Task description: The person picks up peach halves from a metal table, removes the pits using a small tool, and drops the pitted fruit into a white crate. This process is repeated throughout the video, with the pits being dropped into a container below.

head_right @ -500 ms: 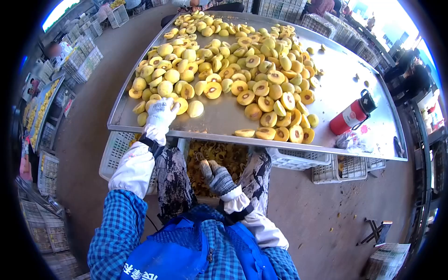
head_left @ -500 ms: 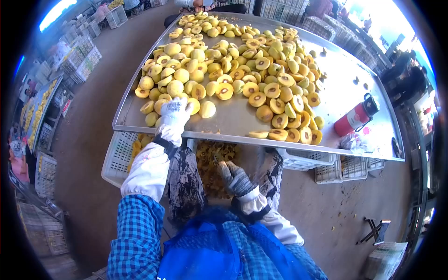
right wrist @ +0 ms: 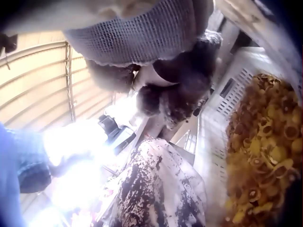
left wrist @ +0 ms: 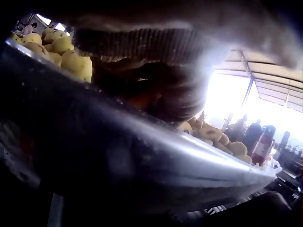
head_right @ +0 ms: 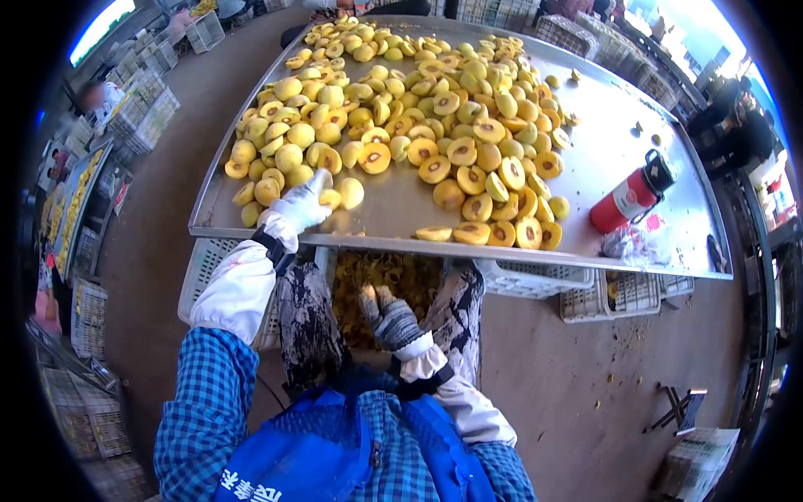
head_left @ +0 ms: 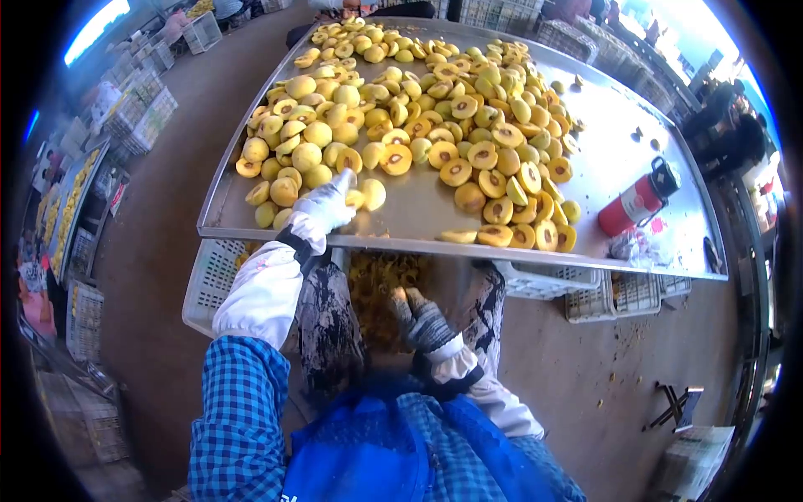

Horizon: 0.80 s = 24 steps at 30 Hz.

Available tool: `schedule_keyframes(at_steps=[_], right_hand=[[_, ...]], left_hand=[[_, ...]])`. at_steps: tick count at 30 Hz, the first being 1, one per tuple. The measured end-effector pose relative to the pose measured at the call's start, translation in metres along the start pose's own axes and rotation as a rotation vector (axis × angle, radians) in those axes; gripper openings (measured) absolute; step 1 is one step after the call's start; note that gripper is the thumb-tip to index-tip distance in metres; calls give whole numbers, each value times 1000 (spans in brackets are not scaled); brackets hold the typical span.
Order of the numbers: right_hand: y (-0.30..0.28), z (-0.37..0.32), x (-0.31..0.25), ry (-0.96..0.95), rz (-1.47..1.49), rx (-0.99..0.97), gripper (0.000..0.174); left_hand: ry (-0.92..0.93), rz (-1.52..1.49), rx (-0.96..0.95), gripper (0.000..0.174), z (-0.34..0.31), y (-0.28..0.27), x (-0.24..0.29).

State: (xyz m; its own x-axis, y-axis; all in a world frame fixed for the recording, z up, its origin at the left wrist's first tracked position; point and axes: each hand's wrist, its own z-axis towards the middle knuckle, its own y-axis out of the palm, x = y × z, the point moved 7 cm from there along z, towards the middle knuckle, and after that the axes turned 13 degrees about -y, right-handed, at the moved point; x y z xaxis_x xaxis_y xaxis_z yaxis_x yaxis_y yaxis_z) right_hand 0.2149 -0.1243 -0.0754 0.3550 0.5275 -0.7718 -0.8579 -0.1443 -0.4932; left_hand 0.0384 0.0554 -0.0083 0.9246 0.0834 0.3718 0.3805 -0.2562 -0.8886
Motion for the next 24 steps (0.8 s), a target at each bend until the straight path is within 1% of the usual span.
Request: schedule_keyframes(at_steps=[1,2,4,5,6,8,9,10,12,13,15,16,17,18,19,20,21,22,23,24], right_hand=[[-7,2,-6,-4,-3,25,20],[-14,5,-11,-8,-6,52,22],[-22,5,-14,-107,-60,43,22],[-23,8,-6,40,57,65,23],[-37,16,-26,42,38,111,13],[-46,25,-49,-85,-130,128,12],[-47,29,-52,-38,-140,114,13],[-46,31,-49,9,-155,119,14],[-51,38,-60,-50,-243,190,25],[-47,38,-51,-27,-196,188,28],[-48,42,-51,-16,-271,139,30],[-49,44,-53,-11,-292,120,31],[-46,44,-49,-14,-321,82,33],[-42,43,-47,-49,-371,24,27],[-38,42,-46,-84,-420,-37,24],[-33,40,-44,-120,-468,-99,25],[-25,39,-29,-9,-402,-183,30],[-25,38,-33,-80,-451,-156,31],[-25,36,-37,-152,-500,-131,33],[-25,34,-41,-223,-549,-105,35]], left_hand=[[94,-240,71,54,8,5,-6],[197,-443,220,50,11,6,-14],[58,-1203,24,39,-8,2,-12],[-6,-1463,-164,31,-23,7,-7],[-73,-1739,-238,44,-34,19,-1],[-235,-1914,-235,61,-52,34,4],[-211,-1879,-258,72,-57,41,6],[-123,-1869,-295,72,-66,42,16],[-4,-1708,-193,64,-82,41,23],[-10,-1733,-136,62,-82,49,22],[-16,-1775,-16,58,-80,60,22],[14,-1738,-18,58,-86,60,28],[45,-1701,-21,57,-95,60,32],[77,-1664,-22,57,-101,59,38],[95,-1641,38,59,-102,60,39],[79,-1646,38,58,-103,65,39],[65,-1651,42,58,-103,69,39],[51,-1657,50,57,-104,72,38],[25,-1648,54,51,-104,75,36],[70,-1523,159,49,-108,72,35]])
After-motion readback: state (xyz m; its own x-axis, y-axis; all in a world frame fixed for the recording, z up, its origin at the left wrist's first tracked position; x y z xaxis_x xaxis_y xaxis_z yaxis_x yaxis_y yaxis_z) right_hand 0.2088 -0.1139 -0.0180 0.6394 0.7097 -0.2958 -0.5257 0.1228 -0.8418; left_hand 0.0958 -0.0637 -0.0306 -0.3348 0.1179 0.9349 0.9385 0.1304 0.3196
